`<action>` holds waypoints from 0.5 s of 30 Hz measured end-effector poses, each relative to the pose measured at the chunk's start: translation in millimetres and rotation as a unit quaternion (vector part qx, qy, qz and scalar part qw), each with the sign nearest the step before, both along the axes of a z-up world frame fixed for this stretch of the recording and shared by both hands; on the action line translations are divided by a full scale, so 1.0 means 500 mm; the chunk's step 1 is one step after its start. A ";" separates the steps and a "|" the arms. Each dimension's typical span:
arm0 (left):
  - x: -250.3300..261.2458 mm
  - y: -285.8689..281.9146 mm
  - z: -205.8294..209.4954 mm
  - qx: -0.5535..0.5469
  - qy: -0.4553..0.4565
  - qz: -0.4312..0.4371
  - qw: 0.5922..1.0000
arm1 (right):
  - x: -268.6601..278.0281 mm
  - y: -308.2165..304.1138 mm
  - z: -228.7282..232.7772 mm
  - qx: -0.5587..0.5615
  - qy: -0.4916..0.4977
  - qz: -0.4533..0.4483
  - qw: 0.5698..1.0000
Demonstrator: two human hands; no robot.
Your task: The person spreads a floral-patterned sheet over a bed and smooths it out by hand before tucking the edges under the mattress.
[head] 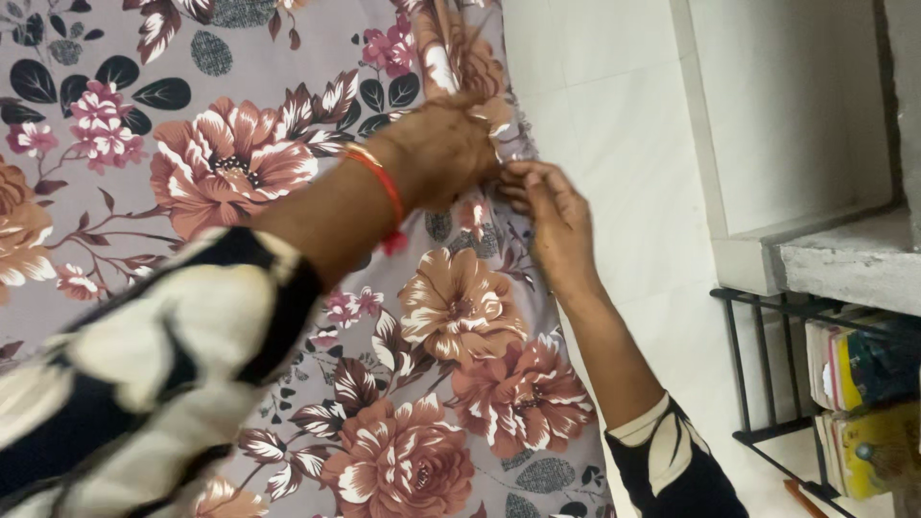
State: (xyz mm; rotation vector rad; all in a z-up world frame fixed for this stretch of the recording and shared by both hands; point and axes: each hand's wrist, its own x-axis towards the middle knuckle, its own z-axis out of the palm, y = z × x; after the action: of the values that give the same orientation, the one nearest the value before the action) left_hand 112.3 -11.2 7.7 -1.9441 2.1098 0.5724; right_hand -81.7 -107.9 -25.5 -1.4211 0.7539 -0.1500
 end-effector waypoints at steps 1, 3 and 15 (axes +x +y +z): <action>0.010 0.006 0.019 -0.019 0.017 0.003 1.000 | -0.001 0.002 -0.009 0.054 -0.007 0.012 0.998; 0.017 0.015 0.055 -0.051 0.048 0.000 0.998 | -0.003 0.007 -0.025 0.185 0.009 -0.005 0.983; -0.038 -0.067 0.076 -0.047 0.183 0.130 0.973 | 0.016 -0.036 -0.030 0.452 0.054 0.032 0.890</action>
State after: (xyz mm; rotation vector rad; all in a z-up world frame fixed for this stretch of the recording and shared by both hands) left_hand 93.1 -44.6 45.8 -2.3414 2.1258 0.9635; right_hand -73.7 -125.9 -40.4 -0.5562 0.7217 0.3111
